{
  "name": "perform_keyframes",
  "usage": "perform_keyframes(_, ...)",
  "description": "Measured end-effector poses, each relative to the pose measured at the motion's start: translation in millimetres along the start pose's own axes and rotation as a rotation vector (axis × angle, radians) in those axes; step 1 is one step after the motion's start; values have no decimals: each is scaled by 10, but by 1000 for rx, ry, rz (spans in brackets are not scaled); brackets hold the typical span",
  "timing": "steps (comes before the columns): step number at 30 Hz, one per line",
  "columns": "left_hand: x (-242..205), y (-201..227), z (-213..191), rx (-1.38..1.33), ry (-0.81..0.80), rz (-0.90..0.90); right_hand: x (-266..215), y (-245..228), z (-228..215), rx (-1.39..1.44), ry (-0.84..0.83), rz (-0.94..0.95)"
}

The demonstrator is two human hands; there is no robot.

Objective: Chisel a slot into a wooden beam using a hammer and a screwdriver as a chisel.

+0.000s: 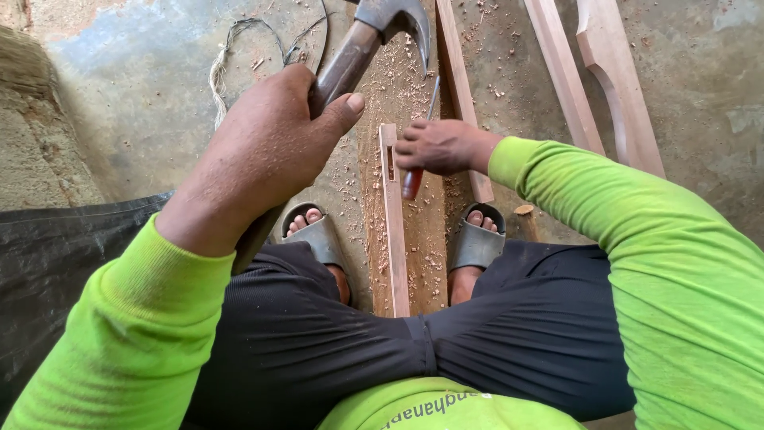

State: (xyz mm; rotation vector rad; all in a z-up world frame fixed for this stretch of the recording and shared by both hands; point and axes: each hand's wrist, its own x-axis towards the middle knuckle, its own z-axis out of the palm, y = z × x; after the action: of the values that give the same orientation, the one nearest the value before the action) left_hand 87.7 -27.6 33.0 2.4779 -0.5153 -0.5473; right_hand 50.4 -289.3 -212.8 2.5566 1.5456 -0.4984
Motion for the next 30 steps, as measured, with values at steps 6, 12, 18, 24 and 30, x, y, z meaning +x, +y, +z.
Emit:
perform_keyframes(6, 86, 128, -118, -134, -57, -107, -161, -167, 39, -61, -134, -232)
perform_keyframes(12, 350, 76, -77, -329, -140, -119, -333, -175, 173, 15, -2, -291)
perform_keyframes(18, 698, -1, 103, -376, -124, -85, -334, 63, 260, 117, -20, -148)
perform_keyframes(24, 987, -28, 273, -317, -119, -33, -423, 305, 292, 154, -9, 74)
perform_keyframes(30, 1247, -50, 316, -264, -224, -43, -440, 366, 290, 250, 80, 196)
